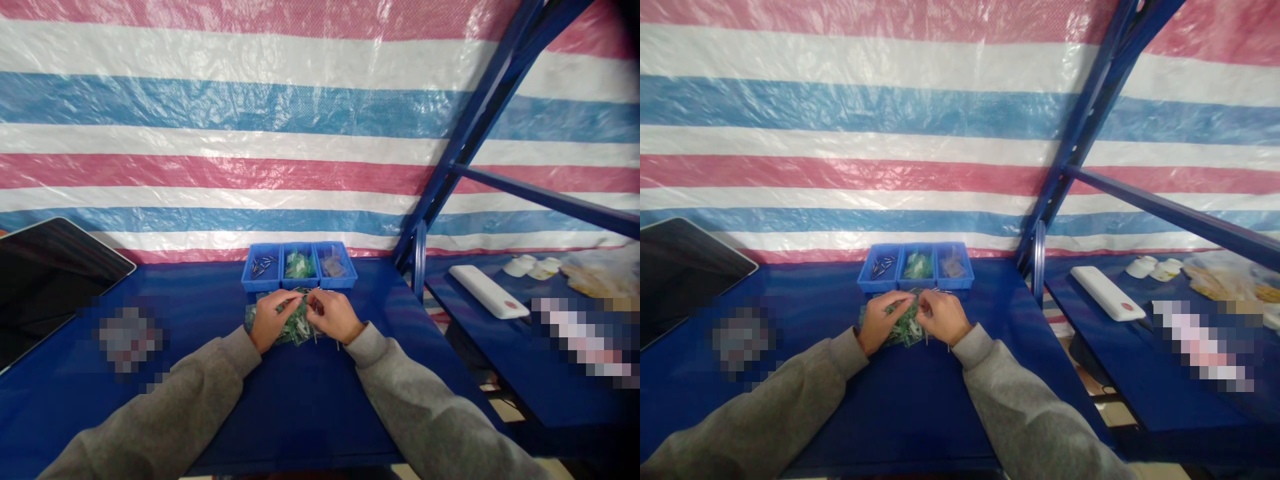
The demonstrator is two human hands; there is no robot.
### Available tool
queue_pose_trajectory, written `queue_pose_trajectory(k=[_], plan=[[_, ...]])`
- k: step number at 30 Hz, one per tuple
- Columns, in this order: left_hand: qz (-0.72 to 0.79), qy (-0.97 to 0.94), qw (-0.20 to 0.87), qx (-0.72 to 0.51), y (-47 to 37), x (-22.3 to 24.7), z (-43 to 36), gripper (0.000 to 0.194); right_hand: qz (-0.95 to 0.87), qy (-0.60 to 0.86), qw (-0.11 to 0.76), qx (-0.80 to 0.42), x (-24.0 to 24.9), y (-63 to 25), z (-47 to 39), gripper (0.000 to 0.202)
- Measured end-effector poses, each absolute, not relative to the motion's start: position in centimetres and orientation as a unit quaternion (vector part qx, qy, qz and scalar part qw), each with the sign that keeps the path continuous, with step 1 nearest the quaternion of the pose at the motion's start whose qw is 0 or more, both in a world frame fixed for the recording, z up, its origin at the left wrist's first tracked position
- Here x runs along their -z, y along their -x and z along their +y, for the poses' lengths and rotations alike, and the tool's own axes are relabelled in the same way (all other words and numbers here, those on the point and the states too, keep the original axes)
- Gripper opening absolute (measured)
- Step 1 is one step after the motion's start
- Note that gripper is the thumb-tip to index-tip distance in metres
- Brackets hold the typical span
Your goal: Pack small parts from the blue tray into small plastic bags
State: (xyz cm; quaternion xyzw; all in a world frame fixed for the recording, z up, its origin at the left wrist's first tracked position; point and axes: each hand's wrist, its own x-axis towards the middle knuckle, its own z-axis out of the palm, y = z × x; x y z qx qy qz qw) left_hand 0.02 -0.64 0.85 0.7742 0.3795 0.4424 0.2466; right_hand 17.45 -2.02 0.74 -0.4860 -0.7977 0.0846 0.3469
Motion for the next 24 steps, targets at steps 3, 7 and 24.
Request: queue_pose_trajectory(k=[3, 7, 24], plan=[[0.384, -0.772, 0.248, -0.441, -0.02, -0.97, -0.68, 0.02, -0.774, 0.49, 0.389, -0.1, -0.42, -17.46, -1.76, 0.004], [0.398, -0.753, 0.258, -0.456, -0.11, -0.87, -0.58, 0.02, -0.753, 0.466, 0.449, -0.118, -0.55, -17.57, -1.67, 0.01], [0.397, -0.752, 0.247, -0.464, -0.16, -1.1, -0.91, 0.02, -0.71, 0.458, 0.507, -0.171, -0.42, -16.78, -2.43, 0.027]])
